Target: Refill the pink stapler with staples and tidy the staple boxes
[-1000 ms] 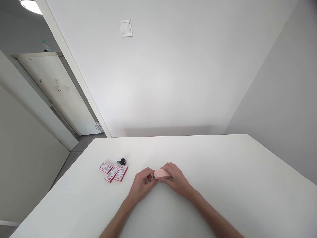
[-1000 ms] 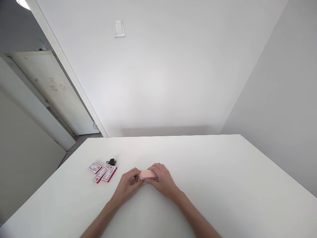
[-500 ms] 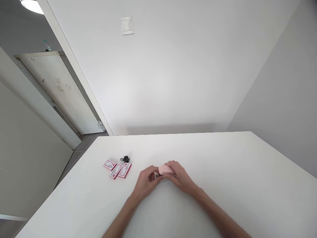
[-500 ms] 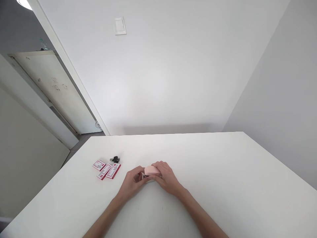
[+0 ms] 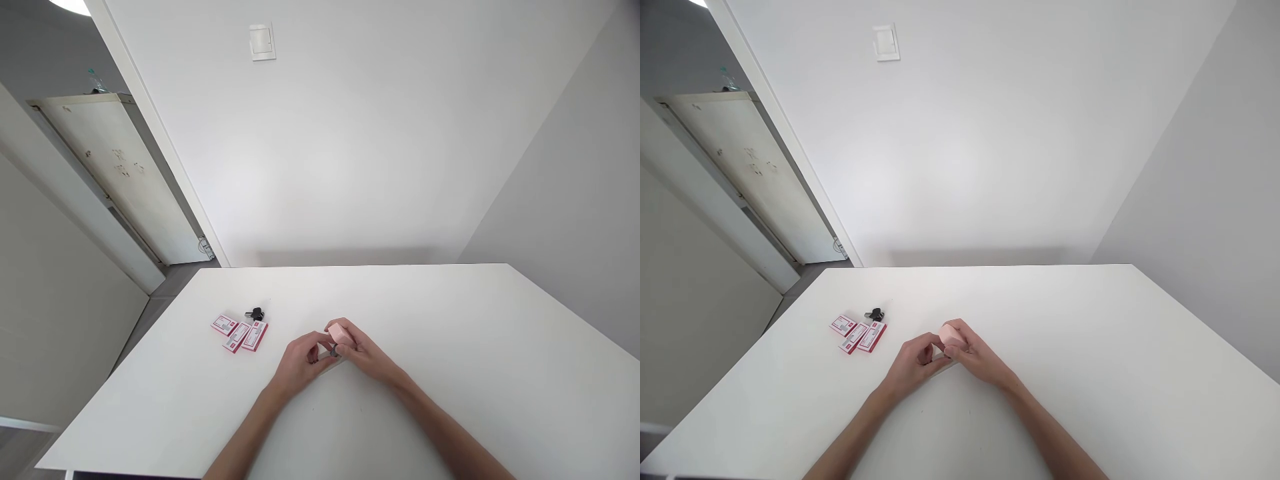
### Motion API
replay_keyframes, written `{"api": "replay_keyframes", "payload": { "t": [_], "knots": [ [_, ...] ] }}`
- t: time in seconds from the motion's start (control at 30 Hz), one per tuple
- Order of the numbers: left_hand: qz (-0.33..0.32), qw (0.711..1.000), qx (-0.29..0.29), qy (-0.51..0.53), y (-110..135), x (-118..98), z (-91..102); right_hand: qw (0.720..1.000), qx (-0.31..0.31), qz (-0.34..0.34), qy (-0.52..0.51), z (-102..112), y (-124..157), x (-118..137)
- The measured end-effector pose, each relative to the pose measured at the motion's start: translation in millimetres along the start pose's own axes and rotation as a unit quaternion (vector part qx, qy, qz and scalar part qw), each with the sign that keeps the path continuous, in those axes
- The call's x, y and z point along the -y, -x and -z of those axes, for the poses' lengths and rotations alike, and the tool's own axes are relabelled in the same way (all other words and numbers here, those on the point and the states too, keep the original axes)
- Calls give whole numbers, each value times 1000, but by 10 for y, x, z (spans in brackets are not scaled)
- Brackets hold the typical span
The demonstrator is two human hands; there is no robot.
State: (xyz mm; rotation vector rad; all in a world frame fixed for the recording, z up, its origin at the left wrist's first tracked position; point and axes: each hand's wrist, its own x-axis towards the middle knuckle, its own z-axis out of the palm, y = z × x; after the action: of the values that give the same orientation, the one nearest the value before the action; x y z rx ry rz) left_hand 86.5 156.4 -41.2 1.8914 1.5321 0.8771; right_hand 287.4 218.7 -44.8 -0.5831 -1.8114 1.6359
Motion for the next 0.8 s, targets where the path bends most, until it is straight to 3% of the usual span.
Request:
{"api": "replay_keyframes", "payload": {
  "t": [0.3, 0.8],
  "knots": [
    [-88, 994, 12, -67, 30, 43, -16, 999, 6, -42, -25, 43, 23, 109],
    [-61, 997, 37, -35, 42, 7, 26, 998, 35, -54, -15, 57, 2, 69]
  ]
}}
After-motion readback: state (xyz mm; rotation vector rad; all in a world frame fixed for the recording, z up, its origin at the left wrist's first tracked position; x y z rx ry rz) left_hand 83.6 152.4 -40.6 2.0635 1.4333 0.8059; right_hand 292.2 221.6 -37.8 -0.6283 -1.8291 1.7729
